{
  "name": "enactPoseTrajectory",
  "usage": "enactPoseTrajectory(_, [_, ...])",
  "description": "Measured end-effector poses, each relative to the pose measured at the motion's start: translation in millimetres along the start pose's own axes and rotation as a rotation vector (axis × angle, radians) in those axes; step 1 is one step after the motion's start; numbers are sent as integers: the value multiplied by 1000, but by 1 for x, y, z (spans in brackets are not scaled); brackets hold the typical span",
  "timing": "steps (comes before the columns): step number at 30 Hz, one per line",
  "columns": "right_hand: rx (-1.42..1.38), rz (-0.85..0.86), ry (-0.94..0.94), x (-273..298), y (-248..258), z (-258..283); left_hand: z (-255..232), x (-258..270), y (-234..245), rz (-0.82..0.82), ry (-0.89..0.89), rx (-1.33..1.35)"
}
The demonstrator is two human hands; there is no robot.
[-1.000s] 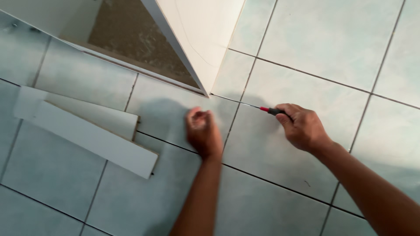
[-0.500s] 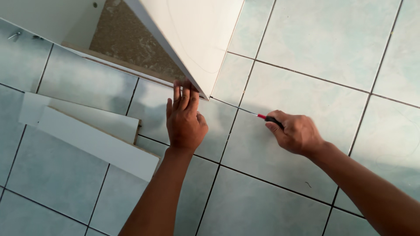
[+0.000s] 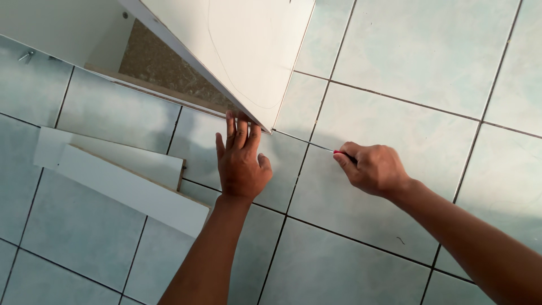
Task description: The person assembles a white cabinet by inserting wooden panels into a frame and securing them with screws using a screwdriver. The person works on a tiled floor, handling multiple panels and fasteners to build the structure.
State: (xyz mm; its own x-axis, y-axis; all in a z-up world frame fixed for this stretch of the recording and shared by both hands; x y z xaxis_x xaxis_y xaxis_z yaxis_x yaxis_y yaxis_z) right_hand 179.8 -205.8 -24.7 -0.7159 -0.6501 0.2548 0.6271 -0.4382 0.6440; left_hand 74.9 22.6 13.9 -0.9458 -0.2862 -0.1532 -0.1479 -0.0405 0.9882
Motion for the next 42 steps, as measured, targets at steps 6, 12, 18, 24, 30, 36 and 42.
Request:
enactPoseTrajectory(6, [-216, 206, -290, -7, -1, -11, -1, 0, 1, -4, -6, 8])
enactPoseTrajectory(12, [221, 74, -111, -8, 13, 24, -3, -1, 0, 18, -12, -3])
enactPoseTrajectory(18, [-133, 199, -305, -15, -4, -7, -2, 0, -2, 0, -3, -8])
enactPoseTrajectory(24, [-473, 185, -120, -29, -14, -21, -2, 1, 2, -72, -41, 45])
enactPoseTrajectory(30, [-620, 419, -535, -20, -19, -27, -1, 2, 2, -95, -41, 54])
enactPoseTrajectory(36, [-769, 552, -672, -21, -13, -13, 0, 1, 4, -95, -40, 55])
enactPoseTrajectory(42, [-10, 265, -244, -44, 22, -15, 1, -2, 4, -61, -30, 71])
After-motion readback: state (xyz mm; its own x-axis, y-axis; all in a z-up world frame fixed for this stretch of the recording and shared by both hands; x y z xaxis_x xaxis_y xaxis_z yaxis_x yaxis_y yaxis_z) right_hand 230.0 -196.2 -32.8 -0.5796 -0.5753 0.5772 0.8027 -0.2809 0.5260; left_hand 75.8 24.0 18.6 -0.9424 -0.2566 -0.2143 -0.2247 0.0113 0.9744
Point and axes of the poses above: each hand's wrist, its own x-axis away from the middle knuckle, its own y-axis out of the back of the hand, z = x × y, the point moved 8 cm from there along -x, towards the middle knuckle, and after that the axes turned 15 degrees about -x, right-handed, at the moved point
